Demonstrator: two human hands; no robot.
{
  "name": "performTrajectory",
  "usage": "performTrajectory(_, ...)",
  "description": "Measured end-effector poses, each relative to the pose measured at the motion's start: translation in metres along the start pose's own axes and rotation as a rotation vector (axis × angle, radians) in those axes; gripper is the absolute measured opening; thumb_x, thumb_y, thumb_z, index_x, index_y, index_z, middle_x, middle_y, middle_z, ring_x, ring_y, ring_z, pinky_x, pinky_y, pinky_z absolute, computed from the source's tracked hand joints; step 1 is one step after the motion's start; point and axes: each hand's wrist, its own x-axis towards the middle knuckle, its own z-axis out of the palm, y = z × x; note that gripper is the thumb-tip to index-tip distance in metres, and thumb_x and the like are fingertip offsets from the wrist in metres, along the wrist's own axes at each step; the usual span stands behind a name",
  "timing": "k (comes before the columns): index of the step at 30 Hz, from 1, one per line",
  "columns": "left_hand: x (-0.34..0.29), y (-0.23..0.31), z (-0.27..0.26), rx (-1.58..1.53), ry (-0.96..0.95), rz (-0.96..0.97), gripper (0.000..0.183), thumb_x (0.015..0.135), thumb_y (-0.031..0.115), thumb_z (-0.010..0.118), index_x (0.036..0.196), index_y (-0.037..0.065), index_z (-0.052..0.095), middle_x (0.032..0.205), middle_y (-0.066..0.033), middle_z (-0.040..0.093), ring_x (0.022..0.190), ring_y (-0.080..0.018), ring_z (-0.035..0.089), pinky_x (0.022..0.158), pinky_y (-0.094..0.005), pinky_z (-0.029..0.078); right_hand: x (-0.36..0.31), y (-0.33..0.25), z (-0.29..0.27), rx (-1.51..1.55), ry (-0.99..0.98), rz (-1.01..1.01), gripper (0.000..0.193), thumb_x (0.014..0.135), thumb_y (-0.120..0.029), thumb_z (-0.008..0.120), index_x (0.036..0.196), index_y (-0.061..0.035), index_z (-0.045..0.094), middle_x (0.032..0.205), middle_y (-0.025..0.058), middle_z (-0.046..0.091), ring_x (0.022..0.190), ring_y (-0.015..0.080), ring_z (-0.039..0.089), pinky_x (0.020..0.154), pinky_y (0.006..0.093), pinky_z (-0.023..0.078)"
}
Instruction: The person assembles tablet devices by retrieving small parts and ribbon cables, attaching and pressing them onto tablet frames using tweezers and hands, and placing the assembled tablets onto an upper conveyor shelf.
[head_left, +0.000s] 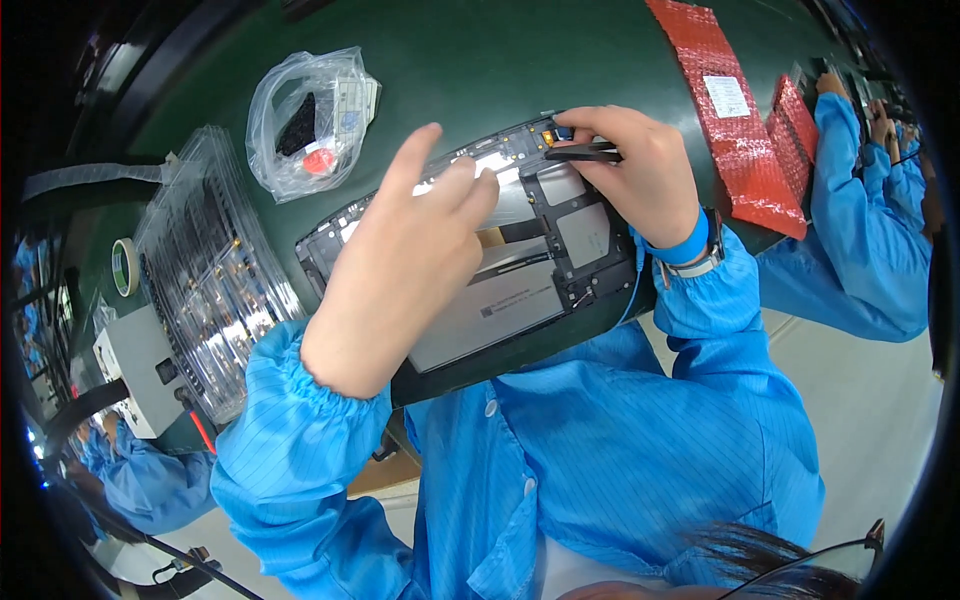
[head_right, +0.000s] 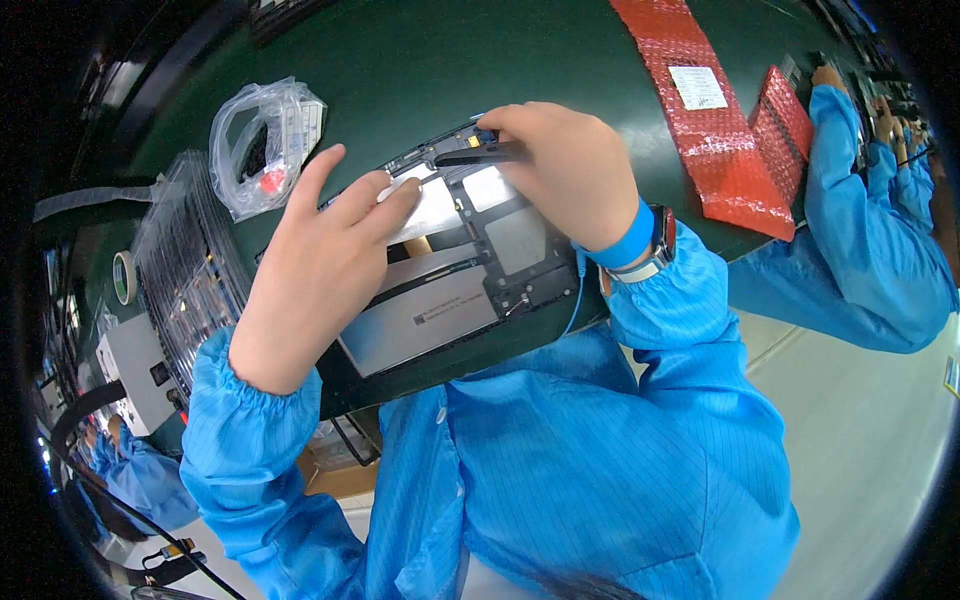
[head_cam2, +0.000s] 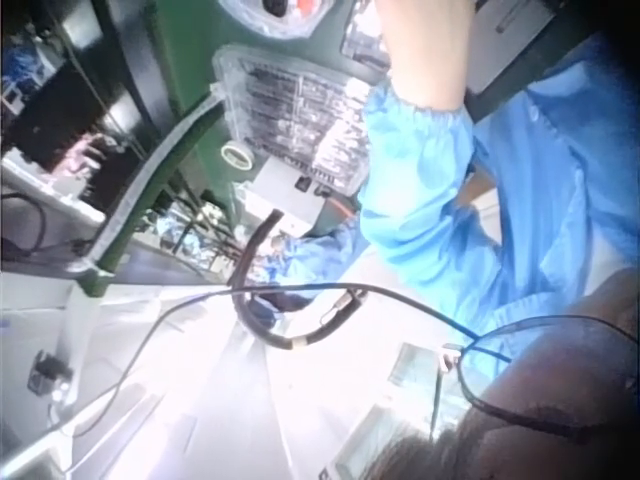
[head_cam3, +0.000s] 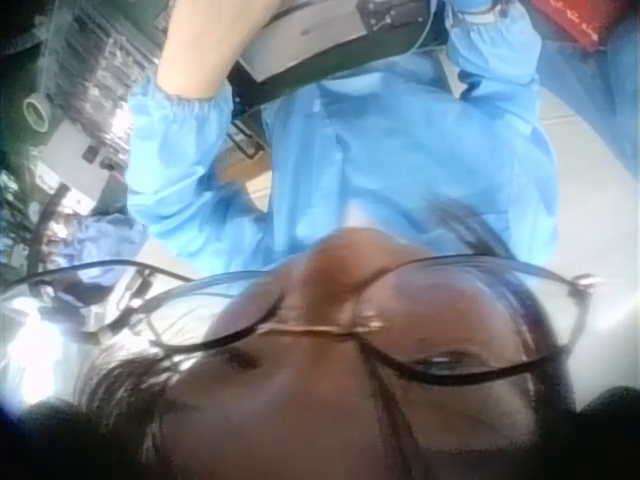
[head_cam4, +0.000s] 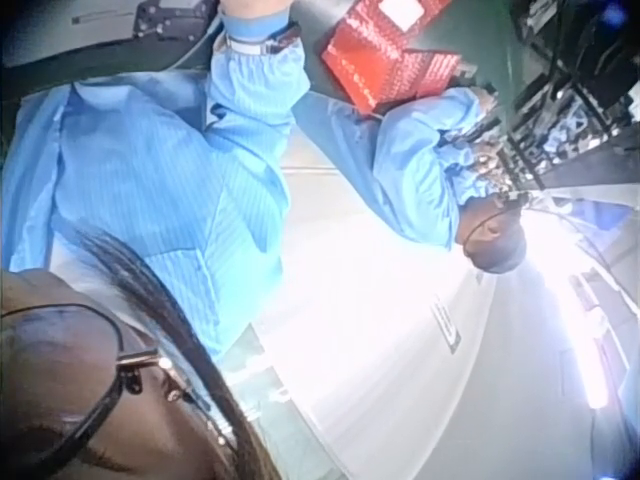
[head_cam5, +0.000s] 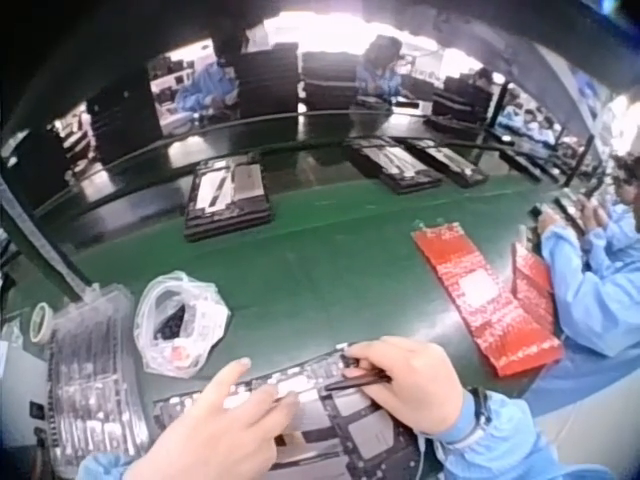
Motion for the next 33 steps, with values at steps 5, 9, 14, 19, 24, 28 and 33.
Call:
performTrajectory(5, 0.008, 0.004, -0.001, 0.043, 0.006, 0.048, 0.021, 0.068, 0.011, 0.059, 0.085, 0.004, 0.067, 0.111, -0.0007, 0.053, 0.107, -0.0166, 0.047, 0.101, -0.0401, 0.031, 0.001, -0.001, -0.002, 0.037, 0.013, -0.011, 0.029, 0.067, -0.005, 0.064, 0.096, -0.0069, 0.062, 0.083, 0.0106, 0.062, 0.075, 0.0264, 0.061, 0.065, 0.0312, 0.049)
performTrajectory(9, 0.003, 0.003, 0.001, 0.017, 0.009, 0.025, 0.026, 0.07, 0.01, 0.058, 0.093, 0.004, 0.065, 0.116, -0.0011, 0.052, 0.11, -0.0172, 0.046, 0.099, -0.0395, 0.032, 0.003, -0.007, -0.009, 0.083, 0.1, -0.029, 0.025, 0.07, -0.006, 0.066, 0.094, -0.0064, 0.062, 0.078, 0.0098, 0.061, 0.071, 0.0254, 0.061, 0.062, 0.0301, 0.049)
performTrajectory(14, -0.031, 0.023, 0.005, -0.003, 0.04, -0.38, 0.037, 0.071, 0.006, 0.056, 0.107, 0.006, 0.058, 0.124, -0.0036, 0.048, 0.114, -0.0202, 0.044, 0.096, -0.0387, 0.033, 0.005, -0.023, -0.019, 0.027, 0.203, -0.167, 0.017, 0.078, -0.002, 0.06, 0.095, -0.0043, 0.063, 0.075, 0.0059, 0.059, 0.055, 0.0091, 0.05, 0.045, 0.0173, 0.033)
performTrajectory(19, -0.078, 0.053, -0.01, -0.473, 0.118, -0.567, 0.041, 0.067, 0.006, 0.056, 0.107, 0.01, 0.056, 0.116, -0.0085, 0.05, 0.097, -0.0248, 0.052, 0.084, -0.038, 0.039, 0.013, -0.034, -0.017, 0.053, 0.053, -0.26, 0.027, 0.074, 0.006, 0.055, 0.098, -0.0023, 0.062, 0.082, 0.01, 0.06, 0.06, 0.013, 0.052, 0.05, 0.0215, 0.04)
performTrajectory(24, -0.102, 0.102, 0.014, -2.178, 0.009, -0.417, 0.027, 0.083, 0.002, 0.039, 0.106, 0.001, 0.054, 0.094, -0.0106, 0.06, 0.08, -0.0194, 0.056, 0.073, -0.03, 0.045, 0.025, -0.047, 0.012, -0.026, -0.184, -0.407, 0.041, 0.064, 0.009, 0.055, 0.102, -0.0059, 0.062, 0.097, 0.0098, 0.059, 0.077, 0.0228, 0.06, 0.063, 0.0278, 0.05)
performTrajectory(28, -0.098, 0.126, 0.039, -2.812, -0.032, -0.556, 0.04, 0.088, 0.009, 0.038, 0.128, 0.002, 0.037, 0.118, -0.0128, 0.049, 0.103, -0.0204, 0.05, 0.087, -0.0298, 0.039, 0.028, -0.053, 0.029, -0.15, -0.228, -0.412, 0.045, 0.061, 0.005, 0.061, 0.103, -0.0103, 0.062, 0.099, 0.0047, 0.059, 0.077, 0.0236, 0.061, 0.063, 0.0305, 0.051)
performTrajectory(33, -0.097, 0.132, 0.043, -3.121, 0.147, -0.568, 0.049, 0.088, 0.01, 0.038, 0.135, 0.002, 0.026, 0.135, -0.0156, 0.035, 0.123, -0.0229, 0.037, 0.1, -0.0325, 0.03, 0.022, -0.058, 0.034, -0.314, -0.214, -0.507, 0.048, 0.057, 0.0, 0.065, 0.104, -0.009, 0.061, 0.1, 0.0037, 0.058, 0.07, 0.0223, 0.061, 0.061, 0.0295, 0.051)
